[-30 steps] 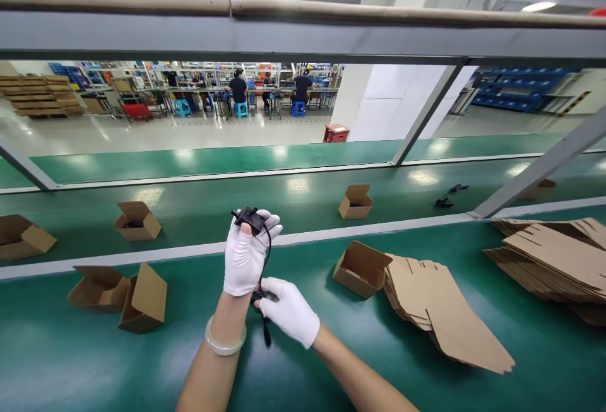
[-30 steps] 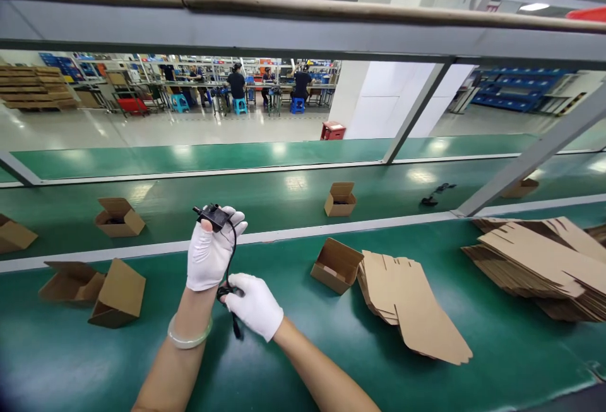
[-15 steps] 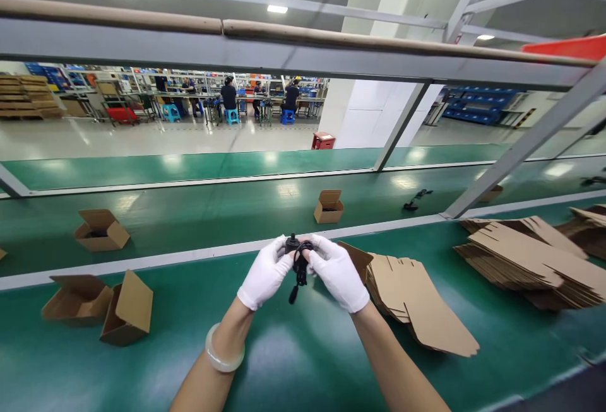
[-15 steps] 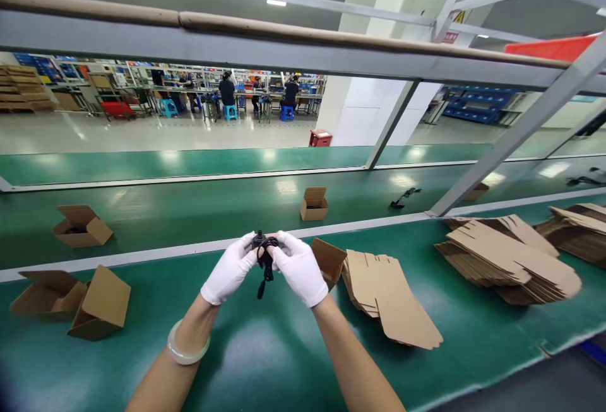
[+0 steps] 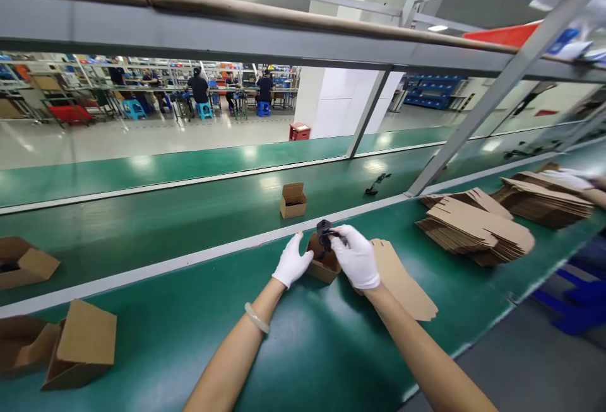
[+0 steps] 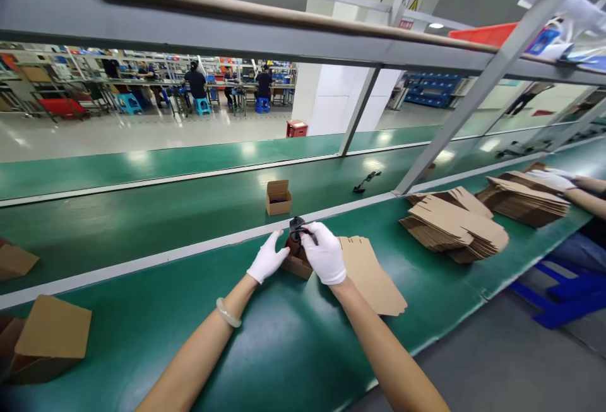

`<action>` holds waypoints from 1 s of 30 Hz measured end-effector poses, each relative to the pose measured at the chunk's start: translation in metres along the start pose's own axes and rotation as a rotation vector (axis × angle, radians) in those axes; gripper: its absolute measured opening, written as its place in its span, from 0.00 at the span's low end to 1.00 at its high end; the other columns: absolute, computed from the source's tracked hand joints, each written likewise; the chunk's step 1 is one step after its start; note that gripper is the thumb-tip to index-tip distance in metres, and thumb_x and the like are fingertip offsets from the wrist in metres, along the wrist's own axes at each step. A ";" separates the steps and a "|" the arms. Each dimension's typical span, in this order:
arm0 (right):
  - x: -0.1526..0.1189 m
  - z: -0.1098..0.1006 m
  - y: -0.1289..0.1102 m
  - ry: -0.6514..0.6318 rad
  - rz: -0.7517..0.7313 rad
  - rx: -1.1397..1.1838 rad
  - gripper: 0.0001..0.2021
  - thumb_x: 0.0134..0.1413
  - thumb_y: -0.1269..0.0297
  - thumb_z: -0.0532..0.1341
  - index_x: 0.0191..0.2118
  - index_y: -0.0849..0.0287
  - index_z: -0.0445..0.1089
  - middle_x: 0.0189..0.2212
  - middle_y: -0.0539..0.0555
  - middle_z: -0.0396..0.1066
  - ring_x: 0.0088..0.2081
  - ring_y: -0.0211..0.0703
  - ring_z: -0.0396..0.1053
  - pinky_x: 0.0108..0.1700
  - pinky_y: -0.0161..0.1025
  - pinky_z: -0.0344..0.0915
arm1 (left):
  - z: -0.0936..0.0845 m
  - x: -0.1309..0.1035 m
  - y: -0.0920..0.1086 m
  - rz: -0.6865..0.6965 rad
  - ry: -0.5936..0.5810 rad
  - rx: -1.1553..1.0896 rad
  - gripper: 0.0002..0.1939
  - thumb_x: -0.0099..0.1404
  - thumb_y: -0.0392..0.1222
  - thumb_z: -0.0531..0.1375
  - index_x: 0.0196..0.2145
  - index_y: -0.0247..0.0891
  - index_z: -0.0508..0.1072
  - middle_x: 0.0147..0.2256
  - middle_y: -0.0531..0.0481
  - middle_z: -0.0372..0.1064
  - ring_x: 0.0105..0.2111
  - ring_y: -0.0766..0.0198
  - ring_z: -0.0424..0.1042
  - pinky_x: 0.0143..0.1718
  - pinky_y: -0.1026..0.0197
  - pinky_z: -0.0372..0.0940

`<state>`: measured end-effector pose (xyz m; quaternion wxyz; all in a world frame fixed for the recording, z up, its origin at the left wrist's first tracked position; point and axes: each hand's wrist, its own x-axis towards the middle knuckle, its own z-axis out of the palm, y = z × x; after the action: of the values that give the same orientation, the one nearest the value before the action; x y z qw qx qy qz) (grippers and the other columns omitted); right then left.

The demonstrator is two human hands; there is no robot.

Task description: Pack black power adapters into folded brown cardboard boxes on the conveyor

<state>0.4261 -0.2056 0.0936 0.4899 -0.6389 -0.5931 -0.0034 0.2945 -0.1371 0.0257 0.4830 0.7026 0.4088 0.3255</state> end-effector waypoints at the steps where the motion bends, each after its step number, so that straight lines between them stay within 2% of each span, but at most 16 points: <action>1: -0.001 0.000 0.003 -0.103 -0.038 -0.155 0.09 0.56 0.63 0.50 0.34 0.59 0.66 0.31 0.55 0.70 0.33 0.42 0.69 0.37 0.38 0.65 | 0.007 0.004 -0.002 0.013 -0.023 0.000 0.28 0.55 0.34 0.55 0.55 0.36 0.62 0.57 0.43 0.59 0.58 0.55 0.57 0.60 0.53 0.50; 4: 0.002 0.002 -0.002 -0.526 -0.081 -0.586 0.12 0.58 0.67 0.48 0.38 0.60 0.68 0.35 0.58 0.70 0.35 0.45 0.70 0.37 0.39 0.64 | 0.017 0.010 -0.010 0.055 -0.080 -0.002 0.24 0.55 0.29 0.51 0.50 0.37 0.67 0.51 0.45 0.67 0.53 0.57 0.64 0.57 0.54 0.57; 6: 0.009 0.005 -0.012 -0.794 -0.048 -0.760 0.12 0.57 0.68 0.49 0.40 0.60 0.69 0.36 0.59 0.71 0.36 0.46 0.71 0.36 0.38 0.64 | 0.019 0.009 -0.015 0.082 -0.095 0.004 0.22 0.56 0.29 0.50 0.47 0.37 0.69 0.48 0.46 0.69 0.50 0.58 0.66 0.56 0.54 0.58; 8: 0.019 0.009 -0.020 -0.943 0.003 -0.825 0.12 0.56 0.67 0.51 0.40 0.60 0.70 0.35 0.60 0.71 0.37 0.48 0.71 0.37 0.38 0.63 | 0.019 0.007 -0.019 0.104 -0.092 0.007 0.20 0.56 0.30 0.50 0.46 0.37 0.70 0.47 0.46 0.70 0.50 0.59 0.66 0.56 0.53 0.57; 14: 0.039 0.013 -0.024 -1.064 0.044 -0.816 0.11 0.52 0.65 0.54 0.36 0.60 0.72 0.33 0.61 0.73 0.36 0.51 0.72 0.34 0.40 0.64 | 0.023 0.002 -0.023 0.093 -0.070 -0.029 0.20 0.58 0.31 0.49 0.48 0.35 0.68 0.49 0.44 0.69 0.52 0.59 0.65 0.59 0.52 0.53; 19: 0.036 0.009 -0.021 -1.115 -0.004 -0.807 0.11 0.51 0.64 0.55 0.37 0.60 0.73 0.36 0.63 0.73 0.36 0.52 0.72 0.35 0.41 0.65 | 0.029 -0.001 -0.023 0.084 -0.050 0.001 0.21 0.57 0.30 0.50 0.48 0.34 0.69 0.50 0.43 0.68 0.52 0.58 0.64 0.59 0.52 0.53; 22: 0.031 0.009 -0.022 -1.127 -0.059 -0.790 0.12 0.52 0.65 0.56 0.42 0.58 0.70 0.39 0.61 0.72 0.39 0.52 0.71 0.38 0.43 0.65 | 0.029 -0.003 -0.025 0.075 -0.031 0.000 0.21 0.57 0.31 0.50 0.48 0.35 0.68 0.50 0.44 0.67 0.53 0.58 0.63 0.59 0.52 0.53; 26: 0.026 0.016 -0.022 -1.189 -0.138 -0.774 0.13 0.54 0.65 0.54 0.44 0.63 0.68 0.39 0.63 0.72 0.40 0.54 0.71 0.38 0.47 0.66 | 0.029 -0.004 -0.032 0.087 -0.040 0.005 0.22 0.56 0.31 0.50 0.49 0.34 0.67 0.52 0.42 0.65 0.54 0.57 0.62 0.58 0.51 0.54; 30: 0.033 0.016 -0.018 -1.215 -0.063 -0.760 0.12 0.49 0.66 0.58 0.41 0.64 0.69 0.39 0.63 0.72 0.39 0.51 0.71 0.38 0.43 0.66 | 0.030 0.000 -0.040 0.094 -0.017 0.030 0.22 0.57 0.32 0.50 0.51 0.34 0.66 0.52 0.42 0.66 0.54 0.56 0.62 0.58 0.51 0.55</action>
<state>0.4128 -0.1740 0.1164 -0.1836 -0.6367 -0.7371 0.1326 0.3096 -0.1421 -0.0213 0.4601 0.7310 0.3761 0.3354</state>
